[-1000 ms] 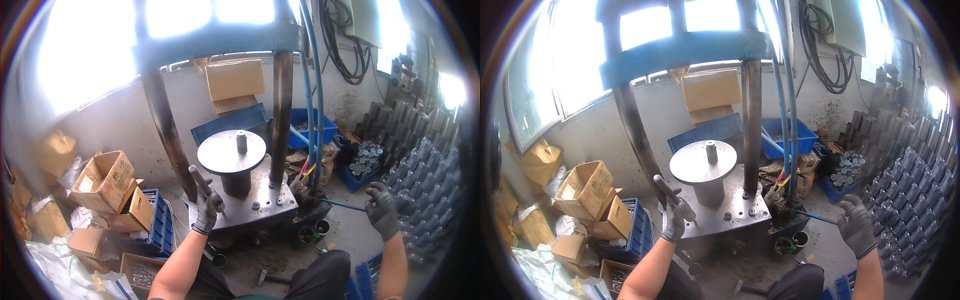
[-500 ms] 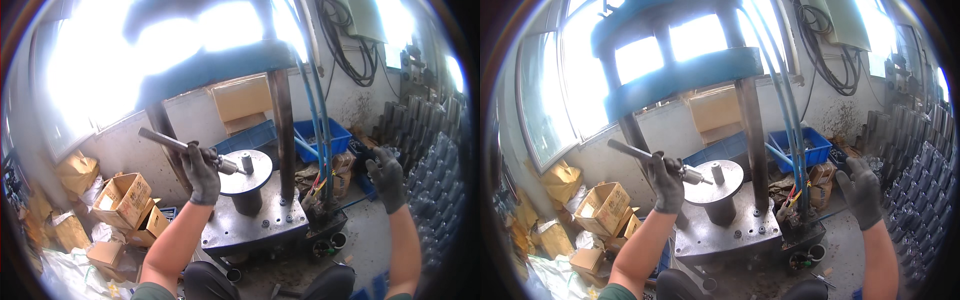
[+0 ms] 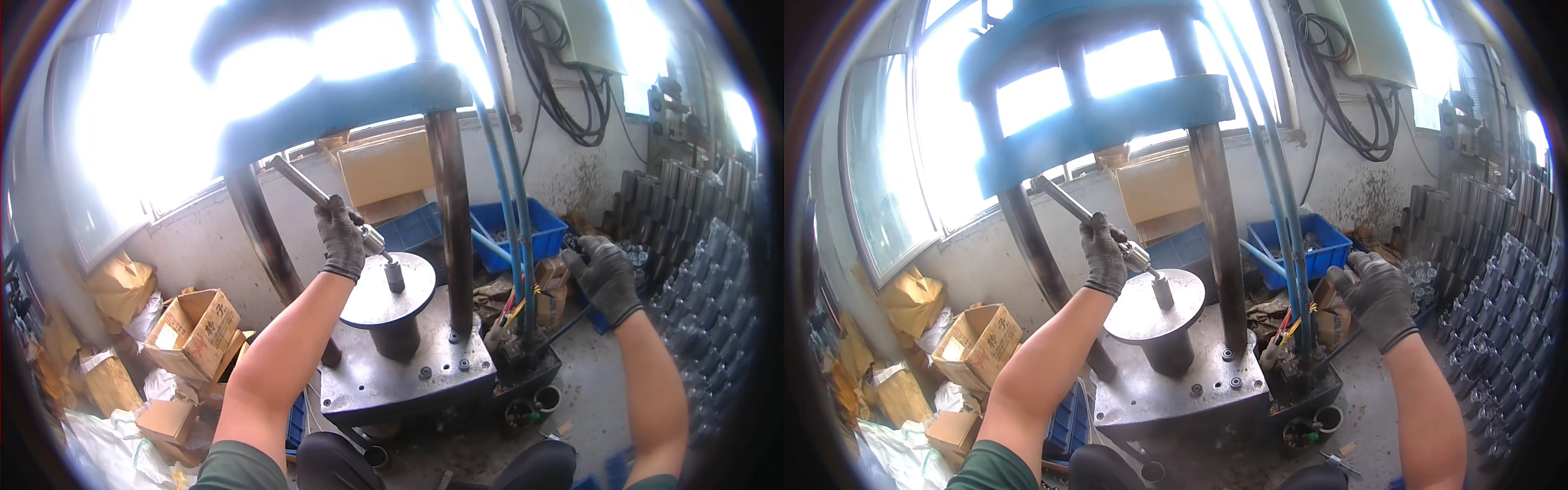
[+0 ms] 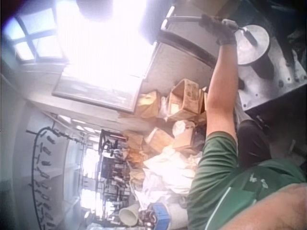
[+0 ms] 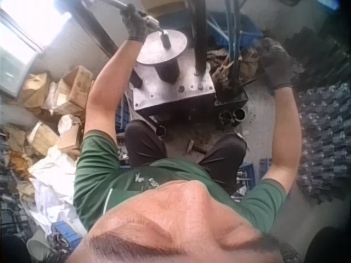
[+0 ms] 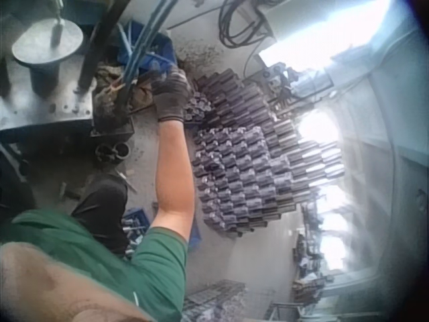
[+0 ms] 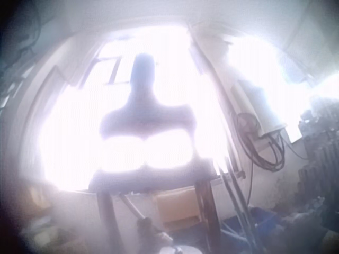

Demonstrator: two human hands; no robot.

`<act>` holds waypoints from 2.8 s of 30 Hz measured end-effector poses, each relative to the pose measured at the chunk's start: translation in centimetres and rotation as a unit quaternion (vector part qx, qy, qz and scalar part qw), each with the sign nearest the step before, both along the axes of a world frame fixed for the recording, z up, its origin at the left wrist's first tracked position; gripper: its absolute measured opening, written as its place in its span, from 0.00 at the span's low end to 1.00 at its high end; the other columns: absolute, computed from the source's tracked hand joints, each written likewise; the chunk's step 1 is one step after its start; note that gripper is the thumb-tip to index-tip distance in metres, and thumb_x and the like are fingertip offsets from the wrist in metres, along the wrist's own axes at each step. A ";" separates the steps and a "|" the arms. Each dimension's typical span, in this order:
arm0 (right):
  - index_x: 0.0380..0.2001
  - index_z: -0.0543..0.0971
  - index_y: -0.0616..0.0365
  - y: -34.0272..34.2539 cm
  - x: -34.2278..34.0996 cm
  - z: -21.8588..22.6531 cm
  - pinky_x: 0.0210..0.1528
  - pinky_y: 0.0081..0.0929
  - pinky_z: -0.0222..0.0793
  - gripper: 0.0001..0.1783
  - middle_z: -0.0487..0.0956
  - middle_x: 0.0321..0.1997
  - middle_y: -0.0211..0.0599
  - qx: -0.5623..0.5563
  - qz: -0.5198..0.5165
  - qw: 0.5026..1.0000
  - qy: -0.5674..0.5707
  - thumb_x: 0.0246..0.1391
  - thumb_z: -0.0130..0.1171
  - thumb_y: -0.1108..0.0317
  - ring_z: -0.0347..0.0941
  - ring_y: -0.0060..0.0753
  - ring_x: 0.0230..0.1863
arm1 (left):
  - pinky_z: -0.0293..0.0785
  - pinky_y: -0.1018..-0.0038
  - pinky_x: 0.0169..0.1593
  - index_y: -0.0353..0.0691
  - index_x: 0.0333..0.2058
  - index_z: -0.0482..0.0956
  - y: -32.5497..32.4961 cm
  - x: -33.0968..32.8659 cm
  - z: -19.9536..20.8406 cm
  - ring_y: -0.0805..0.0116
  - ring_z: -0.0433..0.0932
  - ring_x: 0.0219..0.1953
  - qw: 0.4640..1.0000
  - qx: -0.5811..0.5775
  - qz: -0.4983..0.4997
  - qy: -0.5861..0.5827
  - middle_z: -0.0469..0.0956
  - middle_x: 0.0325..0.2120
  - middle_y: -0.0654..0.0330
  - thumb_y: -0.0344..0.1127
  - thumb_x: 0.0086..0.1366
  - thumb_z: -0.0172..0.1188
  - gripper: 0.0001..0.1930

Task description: The worker uses a hydraulic press or similar industrial machine to assemble cylindrical metal components by pressing rods and gears together.

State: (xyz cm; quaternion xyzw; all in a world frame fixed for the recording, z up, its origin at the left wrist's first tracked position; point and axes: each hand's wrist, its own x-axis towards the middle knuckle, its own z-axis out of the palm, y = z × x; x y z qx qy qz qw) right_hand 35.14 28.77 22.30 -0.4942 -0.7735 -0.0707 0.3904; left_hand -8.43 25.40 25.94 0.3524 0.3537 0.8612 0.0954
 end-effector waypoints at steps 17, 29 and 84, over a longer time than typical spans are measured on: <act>0.49 0.83 0.61 -0.9 -0.2 -0.2 0.47 0.40 0.77 0.31 0.84 0.43 0.50 0.026 -0.006 1.000 0.009 0.57 0.63 0.44 0.83 0.50 0.44 | 0.63 0.78 0.18 0.46 0.40 0.64 1.6 0.5 1.4 0.80 0.64 0.16 0.994 -0.065 -0.008 0.085 0.65 0.19 0.69 0.44 0.77 0.52 0.10; 0.46 0.82 0.65 -3.9 1.3 -1.6 0.48 0.44 0.76 0.26 0.83 0.43 0.53 0.016 0.002 1.000 0.012 0.58 0.62 0.50 0.82 0.54 0.43 | 0.74 0.69 0.28 0.41 0.47 0.70 2.8 1.1 2.7 0.71 0.75 0.24 0.949 -0.244 -0.051 0.192 0.72 0.23 0.63 0.52 0.77 0.49 0.19; 0.49 0.85 0.48 -16.0 9.7 -8.8 0.57 0.33 0.75 0.21 0.85 0.49 0.38 -0.432 0.121 0.836 -0.317 0.57 0.56 0.54 0.81 0.43 0.51 | 0.69 0.75 0.23 0.42 0.40 0.71 2.7 1.9 0.5 0.77 0.70 0.17 0.975 -0.167 -0.071 0.125 0.71 0.18 0.65 0.47 0.74 0.54 0.14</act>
